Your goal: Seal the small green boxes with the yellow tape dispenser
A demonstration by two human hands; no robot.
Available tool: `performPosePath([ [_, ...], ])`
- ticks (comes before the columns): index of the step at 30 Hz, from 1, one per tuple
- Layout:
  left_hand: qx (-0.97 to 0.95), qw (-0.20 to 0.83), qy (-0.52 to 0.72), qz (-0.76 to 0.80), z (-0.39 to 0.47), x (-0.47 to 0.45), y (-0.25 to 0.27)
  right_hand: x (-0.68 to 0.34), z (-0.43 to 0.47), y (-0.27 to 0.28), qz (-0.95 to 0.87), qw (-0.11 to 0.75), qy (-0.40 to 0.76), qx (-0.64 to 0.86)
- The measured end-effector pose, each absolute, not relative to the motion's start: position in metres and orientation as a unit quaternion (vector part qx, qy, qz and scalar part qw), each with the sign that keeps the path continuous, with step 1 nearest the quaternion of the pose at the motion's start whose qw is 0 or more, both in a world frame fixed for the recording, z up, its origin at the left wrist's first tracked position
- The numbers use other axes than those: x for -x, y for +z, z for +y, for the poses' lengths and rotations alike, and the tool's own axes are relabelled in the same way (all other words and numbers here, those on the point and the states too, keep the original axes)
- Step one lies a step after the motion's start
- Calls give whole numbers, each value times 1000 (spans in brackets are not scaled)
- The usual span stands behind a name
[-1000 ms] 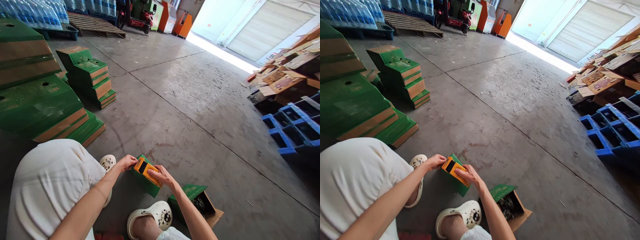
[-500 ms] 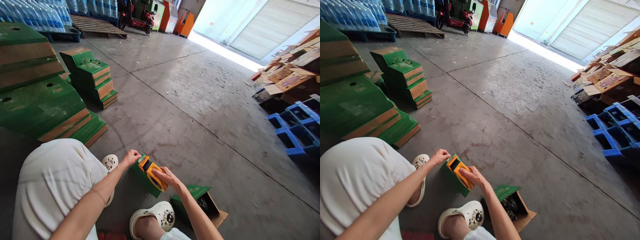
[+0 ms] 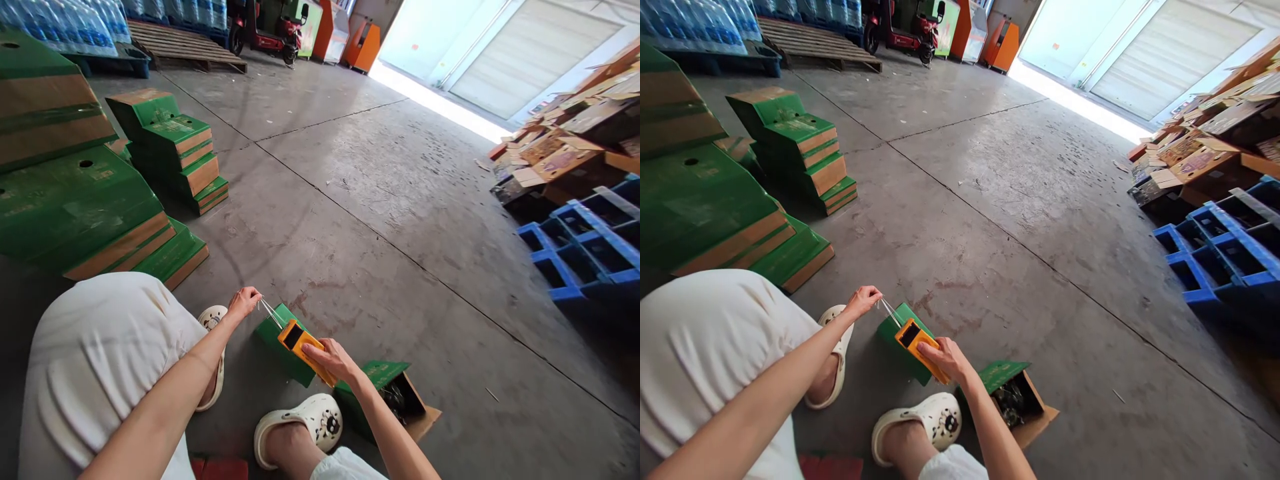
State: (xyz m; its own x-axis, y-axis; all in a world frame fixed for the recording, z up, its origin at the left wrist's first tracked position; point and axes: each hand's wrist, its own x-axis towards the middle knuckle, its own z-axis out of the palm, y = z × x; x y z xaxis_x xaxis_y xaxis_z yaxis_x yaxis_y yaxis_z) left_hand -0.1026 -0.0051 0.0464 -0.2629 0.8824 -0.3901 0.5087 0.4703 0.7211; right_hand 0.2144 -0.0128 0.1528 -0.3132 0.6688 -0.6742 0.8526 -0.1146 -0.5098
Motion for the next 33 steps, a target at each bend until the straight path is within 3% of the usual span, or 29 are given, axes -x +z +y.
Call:
performPosePath([
  [19, -456, 340, 173, 804, -3, 95, 6, -184, -11, 139, 688, 151, -368, -606],
  [33, -429, 365, 171, 808, -1, 87, -10, -177, -9, 142, 682, 175, -347, -620],
])
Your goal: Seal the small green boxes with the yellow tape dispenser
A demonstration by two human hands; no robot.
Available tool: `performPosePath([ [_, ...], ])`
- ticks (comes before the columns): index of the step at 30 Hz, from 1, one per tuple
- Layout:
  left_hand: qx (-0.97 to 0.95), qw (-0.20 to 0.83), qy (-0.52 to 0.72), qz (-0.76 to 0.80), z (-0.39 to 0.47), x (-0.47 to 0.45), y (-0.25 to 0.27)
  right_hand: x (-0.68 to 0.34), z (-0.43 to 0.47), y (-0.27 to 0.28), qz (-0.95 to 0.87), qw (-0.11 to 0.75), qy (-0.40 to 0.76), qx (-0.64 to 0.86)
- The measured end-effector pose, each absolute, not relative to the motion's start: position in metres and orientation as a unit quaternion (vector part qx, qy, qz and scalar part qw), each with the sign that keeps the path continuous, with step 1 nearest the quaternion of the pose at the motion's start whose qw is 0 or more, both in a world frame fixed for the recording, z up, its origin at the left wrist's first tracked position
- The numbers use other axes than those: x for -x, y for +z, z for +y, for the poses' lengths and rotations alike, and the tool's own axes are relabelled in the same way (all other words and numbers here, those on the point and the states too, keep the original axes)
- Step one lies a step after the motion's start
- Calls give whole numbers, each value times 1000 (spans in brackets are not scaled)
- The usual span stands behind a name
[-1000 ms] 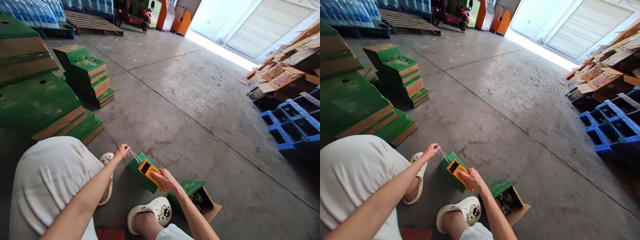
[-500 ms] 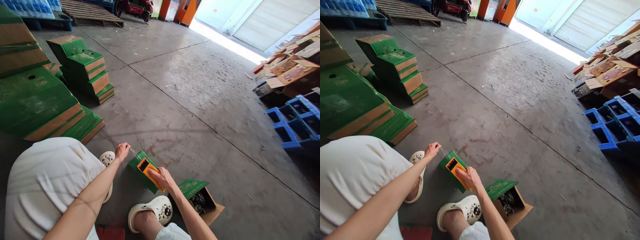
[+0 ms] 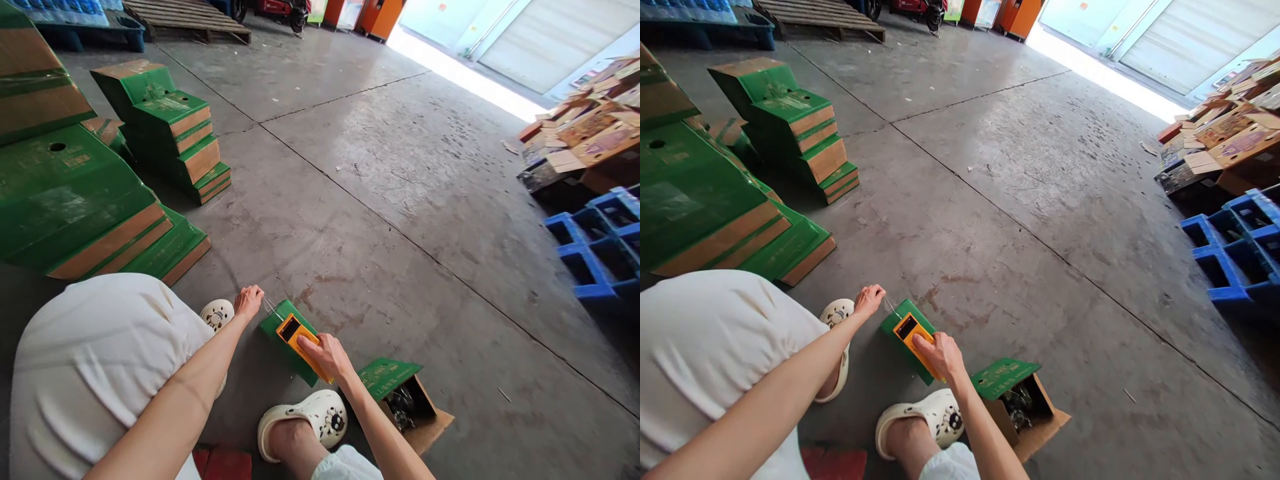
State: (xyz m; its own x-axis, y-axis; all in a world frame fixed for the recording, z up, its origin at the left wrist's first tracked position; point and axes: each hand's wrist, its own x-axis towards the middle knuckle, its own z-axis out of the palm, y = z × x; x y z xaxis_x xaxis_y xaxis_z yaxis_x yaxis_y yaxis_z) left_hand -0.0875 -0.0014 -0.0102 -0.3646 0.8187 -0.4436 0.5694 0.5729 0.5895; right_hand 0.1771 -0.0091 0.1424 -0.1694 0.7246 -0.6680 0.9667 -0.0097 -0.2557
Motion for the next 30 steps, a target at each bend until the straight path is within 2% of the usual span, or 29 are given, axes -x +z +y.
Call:
performPosePath([
  [13, -370, 484, 254, 751, -16, 47, -51, -174, 1, 141, 669, 192, -357, -623],
  [20, -337, 504, 262, 751, -20, 46, -62, -175, -3, 141, 679, 175, -349, -622],
  [26, -308, 477, 275, 776, -23, 56, -58, -175, -3, 143, 671, 169, -362, -625],
  [30, -307, 516, 318, 734, -19, 52, -44, -176, -4, 141, 675, 164, -360, -622],
])
